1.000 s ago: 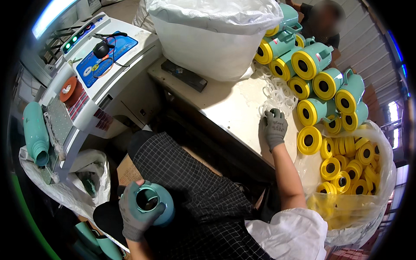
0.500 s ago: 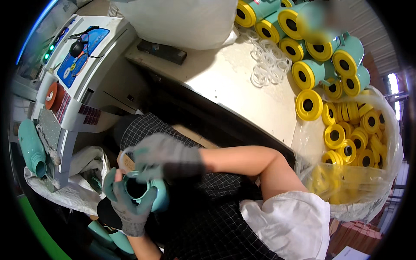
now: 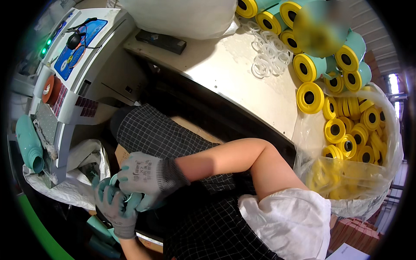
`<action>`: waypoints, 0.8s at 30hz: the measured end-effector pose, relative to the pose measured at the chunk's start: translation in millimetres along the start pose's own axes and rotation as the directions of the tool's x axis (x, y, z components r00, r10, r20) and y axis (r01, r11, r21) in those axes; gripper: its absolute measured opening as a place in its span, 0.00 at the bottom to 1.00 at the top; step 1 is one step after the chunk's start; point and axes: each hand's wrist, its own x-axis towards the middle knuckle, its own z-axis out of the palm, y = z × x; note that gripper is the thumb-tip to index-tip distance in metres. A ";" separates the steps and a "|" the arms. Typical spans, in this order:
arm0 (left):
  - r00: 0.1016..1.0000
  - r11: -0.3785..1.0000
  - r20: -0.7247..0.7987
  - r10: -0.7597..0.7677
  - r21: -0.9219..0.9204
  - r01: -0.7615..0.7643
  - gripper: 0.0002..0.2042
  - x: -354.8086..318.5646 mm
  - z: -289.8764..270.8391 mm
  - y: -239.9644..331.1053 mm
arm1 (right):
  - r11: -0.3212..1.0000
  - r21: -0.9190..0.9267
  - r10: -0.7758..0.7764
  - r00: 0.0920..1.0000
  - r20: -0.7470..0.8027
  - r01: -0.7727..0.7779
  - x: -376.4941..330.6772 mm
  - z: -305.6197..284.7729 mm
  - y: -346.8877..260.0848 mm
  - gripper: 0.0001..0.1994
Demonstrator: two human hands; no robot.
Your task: The person assembles teal plastic containers by inserting a white plastic ring into the opening, applying a label, and screwing on a yellow lid. The person handles each container one at a time, repeating the process throughout the clip.
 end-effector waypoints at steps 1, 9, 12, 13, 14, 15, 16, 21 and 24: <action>0.996 0.994 -0.009 0.087 0.073 -0.086 0.14 4.4 -2.3 1.5 | 1.000 -0.002 0.001 0.999 -0.034 -0.001 0.5 8.3 1.4 0.23; 0.946 0.943 0.190 -0.263 0.257 0.211 0.18 4.7 -29.8 -4.1 | 0.964 -0.240 -0.170 0.960 -0.221 0.116 11.4 49.4 1.2 0.17; 0.903 0.926 0.323 -0.283 0.338 0.169 0.22 31.3 -49.6 -2.8 | 0.973 -0.162 -0.176 0.983 -0.056 0.165 16.9 26.6 -5.8 0.13; 0.900 0.937 0.348 -0.261 0.316 0.149 0.21 40.1 -52.9 -4.1 | 0.955 -0.225 -0.225 0.967 -0.122 0.194 15.9 27.6 -3.9 0.13; 0.885 0.943 0.394 -0.247 0.308 0.126 0.17 44.3 -52.3 -9.3 | 0.999 0.035 0.002 0.999 0.048 -0.004 19.6 13.1 -12.1 0.13; 0.887 0.954 0.422 -0.187 0.294 0.061 0.13 41.4 -51.0 -16.9 | 0.997 -0.061 -0.050 0.997 0.061 0.053 20.7 11.7 -14.8 0.13; 0.866 0.981 0.481 -0.138 0.189 0.051 0.12 41.5 -47.1 -22.4 | 0.982 -0.171 -0.072 0.995 0.068 0.082 19.1 11.4 -14.9 0.14; 0.870 0.986 0.473 -0.141 0.150 0.078 0.08 35.4 -42.5 -24.4 | 0.986 -0.139 -0.090 0.996 0.005 0.090 18.7 6.9 -21.4 0.19; 0.918 0.986 0.377 -0.125 0.151 0.072 0.06 43.1 -26.7 -16.7 | 0.996 -0.079 -0.049 0.994 -0.096 0.041 14.5 -2.3 -23.6 0.18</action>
